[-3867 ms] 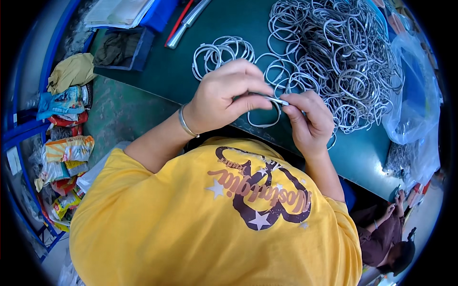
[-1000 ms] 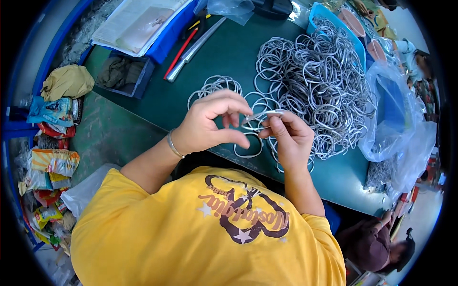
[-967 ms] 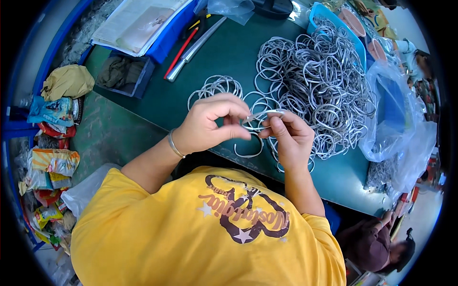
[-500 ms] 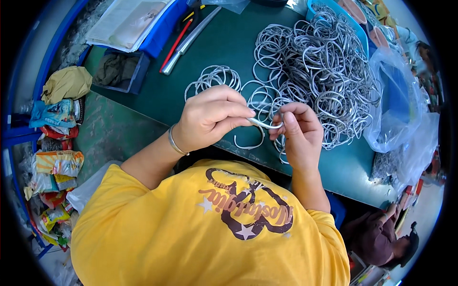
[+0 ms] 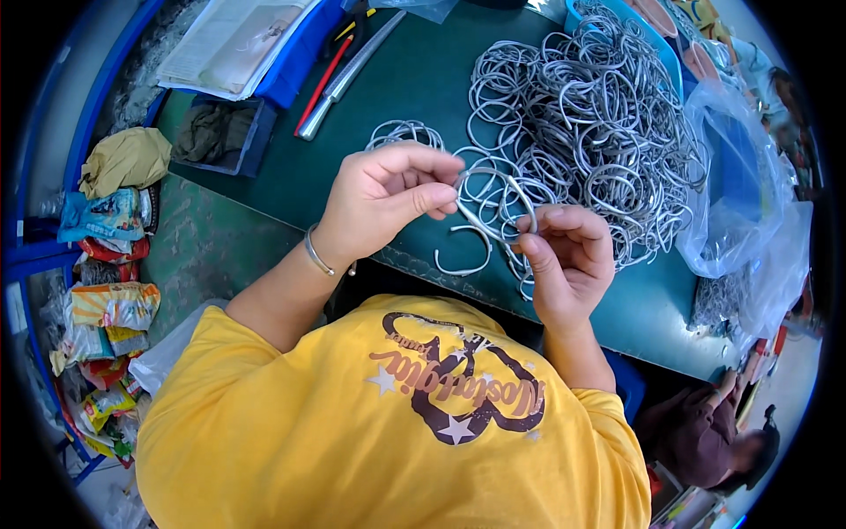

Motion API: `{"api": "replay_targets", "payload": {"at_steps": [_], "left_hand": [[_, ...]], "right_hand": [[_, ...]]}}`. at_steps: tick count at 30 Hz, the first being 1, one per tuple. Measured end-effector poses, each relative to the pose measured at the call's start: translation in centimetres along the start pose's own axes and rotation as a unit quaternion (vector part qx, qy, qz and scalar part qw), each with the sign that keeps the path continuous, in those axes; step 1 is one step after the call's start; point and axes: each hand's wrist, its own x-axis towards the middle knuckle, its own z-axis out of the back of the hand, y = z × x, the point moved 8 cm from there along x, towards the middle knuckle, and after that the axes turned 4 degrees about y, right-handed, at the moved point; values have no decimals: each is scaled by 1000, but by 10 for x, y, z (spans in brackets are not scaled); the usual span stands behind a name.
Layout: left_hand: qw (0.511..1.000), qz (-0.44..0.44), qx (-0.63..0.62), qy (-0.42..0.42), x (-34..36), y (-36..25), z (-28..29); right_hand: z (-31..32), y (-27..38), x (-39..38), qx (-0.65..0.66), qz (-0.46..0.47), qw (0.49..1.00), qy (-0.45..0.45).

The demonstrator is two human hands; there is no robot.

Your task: The person sorts through a large pile of plastic rings, picking them up one by one and grouping them together on the workspace.

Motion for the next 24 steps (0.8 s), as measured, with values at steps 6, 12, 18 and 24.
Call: {"api": "replay_targets", "payload": {"at_steps": [6,12,18,24], "left_hand": [[992,-77,97,-1,-4,-15,-3],[895,-277,343,65,-18,-51,-30],[879,-177,410,-167,-25,-48,47],[857,77,483,-161,-31,-6,98]], "right_hand": [[6,-24,0,52,-161,985,-33],[-2,-40,-7,126,-308,943,29],[100,72,22,-372,161,896,-183],[245,105,46,-696,26,652,-299]]}}
